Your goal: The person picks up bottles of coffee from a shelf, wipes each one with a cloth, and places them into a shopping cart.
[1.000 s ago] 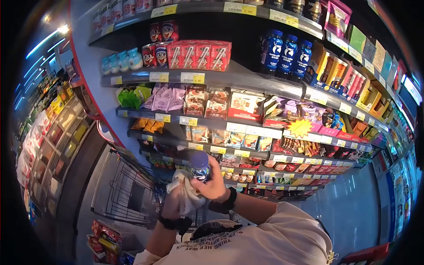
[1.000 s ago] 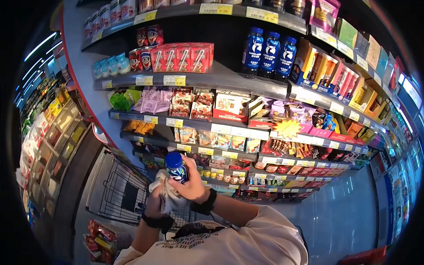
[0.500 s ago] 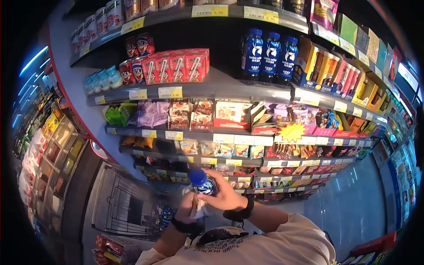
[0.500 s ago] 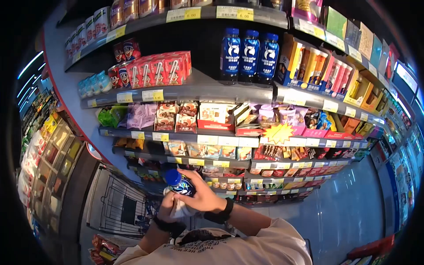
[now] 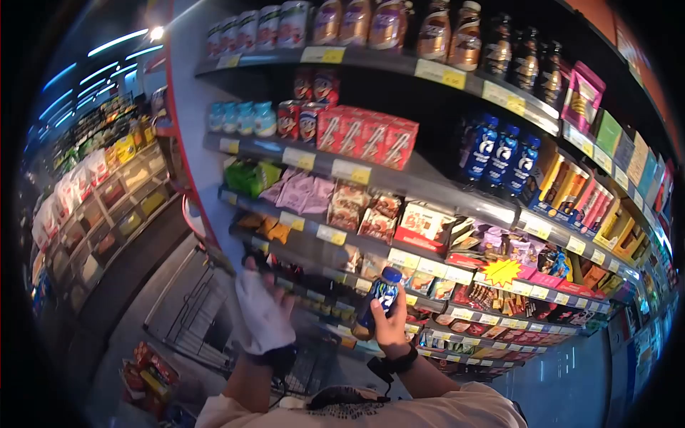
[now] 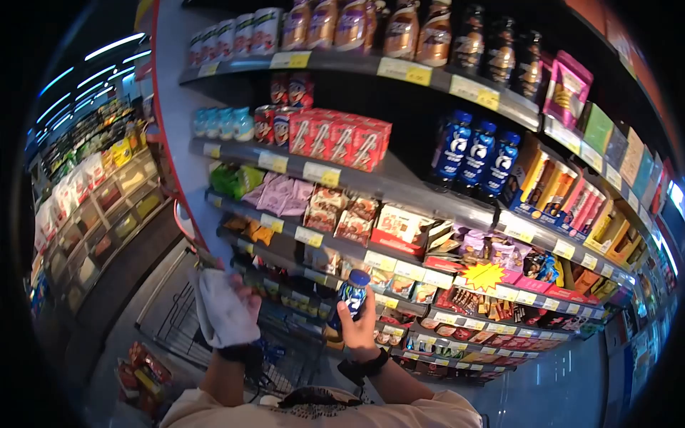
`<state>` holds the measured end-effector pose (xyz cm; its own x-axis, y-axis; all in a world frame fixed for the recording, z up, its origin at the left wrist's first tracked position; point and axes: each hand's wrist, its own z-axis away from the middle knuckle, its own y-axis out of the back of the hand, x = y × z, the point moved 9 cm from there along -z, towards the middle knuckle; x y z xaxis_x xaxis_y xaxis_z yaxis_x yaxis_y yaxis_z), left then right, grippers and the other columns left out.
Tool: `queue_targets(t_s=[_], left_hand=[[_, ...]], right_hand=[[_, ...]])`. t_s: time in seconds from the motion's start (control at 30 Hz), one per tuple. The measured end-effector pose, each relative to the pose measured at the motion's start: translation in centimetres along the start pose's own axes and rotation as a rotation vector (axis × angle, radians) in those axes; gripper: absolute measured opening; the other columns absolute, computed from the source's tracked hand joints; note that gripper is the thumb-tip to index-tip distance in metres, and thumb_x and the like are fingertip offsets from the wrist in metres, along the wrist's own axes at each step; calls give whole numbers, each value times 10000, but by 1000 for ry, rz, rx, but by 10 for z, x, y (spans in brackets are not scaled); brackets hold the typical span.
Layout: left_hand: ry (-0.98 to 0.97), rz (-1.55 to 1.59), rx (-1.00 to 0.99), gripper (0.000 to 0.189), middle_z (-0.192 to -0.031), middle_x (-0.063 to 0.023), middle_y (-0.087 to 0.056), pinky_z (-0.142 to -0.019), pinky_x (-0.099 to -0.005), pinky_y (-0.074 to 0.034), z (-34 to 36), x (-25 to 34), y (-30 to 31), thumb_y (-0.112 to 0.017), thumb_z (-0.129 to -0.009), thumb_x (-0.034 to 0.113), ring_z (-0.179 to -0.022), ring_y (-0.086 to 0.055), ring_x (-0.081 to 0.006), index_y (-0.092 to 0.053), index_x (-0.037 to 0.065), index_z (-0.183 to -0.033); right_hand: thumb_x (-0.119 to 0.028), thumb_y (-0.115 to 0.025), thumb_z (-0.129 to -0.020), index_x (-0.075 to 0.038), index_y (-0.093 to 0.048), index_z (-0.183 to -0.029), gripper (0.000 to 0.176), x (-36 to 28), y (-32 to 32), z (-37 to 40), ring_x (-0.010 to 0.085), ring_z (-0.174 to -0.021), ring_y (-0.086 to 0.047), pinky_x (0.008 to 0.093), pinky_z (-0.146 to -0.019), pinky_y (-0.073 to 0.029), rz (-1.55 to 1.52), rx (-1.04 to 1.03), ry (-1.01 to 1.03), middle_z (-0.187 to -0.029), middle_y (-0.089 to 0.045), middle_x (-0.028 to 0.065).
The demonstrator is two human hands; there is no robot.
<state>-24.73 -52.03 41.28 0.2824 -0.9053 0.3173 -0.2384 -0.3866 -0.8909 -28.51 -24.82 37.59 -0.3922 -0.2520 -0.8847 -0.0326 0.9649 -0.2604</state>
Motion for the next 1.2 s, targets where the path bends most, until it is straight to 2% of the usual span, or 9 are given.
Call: queue_targets(t_s=[0.13,0.23,0.37,0.43,0.77,0.93,1.07,1.1,1.2], left_hand=[[202,-29,48,577,-1249,-157,-609,-729,-448,-573,24,-33,93,-599,-983,395,-975,-651,-310,-407,198,-1490],[75,-1084,212,567,-1234,-138,-627,-710,-431,-605,43,-35,163,-604,-982,413,-909,-685,-248,-415,214,-1479],[252,46,99,713,-1343,-158,-582,-812,-430,-599,63,-52,139,-646,-928,516,-1055,-675,-265,-388,201,-1514],[168,-115,136,524,-1279,-144,-608,-909,-468,-568,42,-6,81,-524,-1024,313,-1128,-648,-296,-416,111,-1496],[98,66,411,565,-1344,-167,-598,-966,-504,-503,90,31,164,-491,-985,439,-1189,-591,-389,-517,73,-1415],[95,16,-19,745,-1485,-191,-463,-1090,-520,-422,58,26,57,-462,-1015,537,-1352,-479,-356,-312,47,-1555],[-228,-1003,-82,846,-1566,-148,-300,-1159,-454,-315,52,-4,26,-661,-945,195,-1440,-323,-247,-142,-5,-1583],[-154,-1071,-291,740,-1553,-168,-319,-1179,-445,-279,54,-25,-10,-606,-956,174,-1429,-342,-261,-222,-15,-1560],[-421,-1316,-187,607,-1507,-155,-375,-1138,-421,-324,64,-22,-10,-576,-971,184,-1365,-391,-235,-361,-22,-1501]], right_hand=[[-125,-664,-968,10,-303,-1501,657,11,-17,6,142,-1086,-550,301,-982,-435,-18,-33,-21,-1256,-561,82],[-132,-658,-973,4,-312,-1500,645,16,-20,8,139,-1091,-539,292,-982,-429,-9,-54,-44,-1240,-557,71],[-150,-661,-979,-10,-352,-1479,604,27,-15,7,138,-1052,-541,305,-950,-449,-63,11,-79,-1205,-564,67],[-166,-608,-1021,-17,-397,-1441,494,20,-16,7,119,-965,-569,279,-863,-487,-40,38,-83,-1134,-593,52],[-118,-629,-997,-16,-486,-1330,377,41,-14,19,119,-978,-579,287,-897,-475,-37,-26,-155,-1133,-607,57],[-117,-685,-962,-23,-467,-1383,483,38,-48,15,115,-989,-582,286,-906,-470,42,-250,-98,-1118,-624,37],[-143,-676,-976,6,-428,-1422,532,24,-111,32,121,-1052,-577,288,-944,-466,-11,-514,-152,-1176,-623,63],[-138,-646,-991,23,-377,-1459,563,18,-124,37,127,-1082,-568,292,-959,-465,-4,-529,-85,-1209,-608,77],[-128,-615,-1004,28,-303,-1494,602,12,-134,44,126,-1091,-557,289,-962,-462,-63,-491,-141,-1233,-577,86]])
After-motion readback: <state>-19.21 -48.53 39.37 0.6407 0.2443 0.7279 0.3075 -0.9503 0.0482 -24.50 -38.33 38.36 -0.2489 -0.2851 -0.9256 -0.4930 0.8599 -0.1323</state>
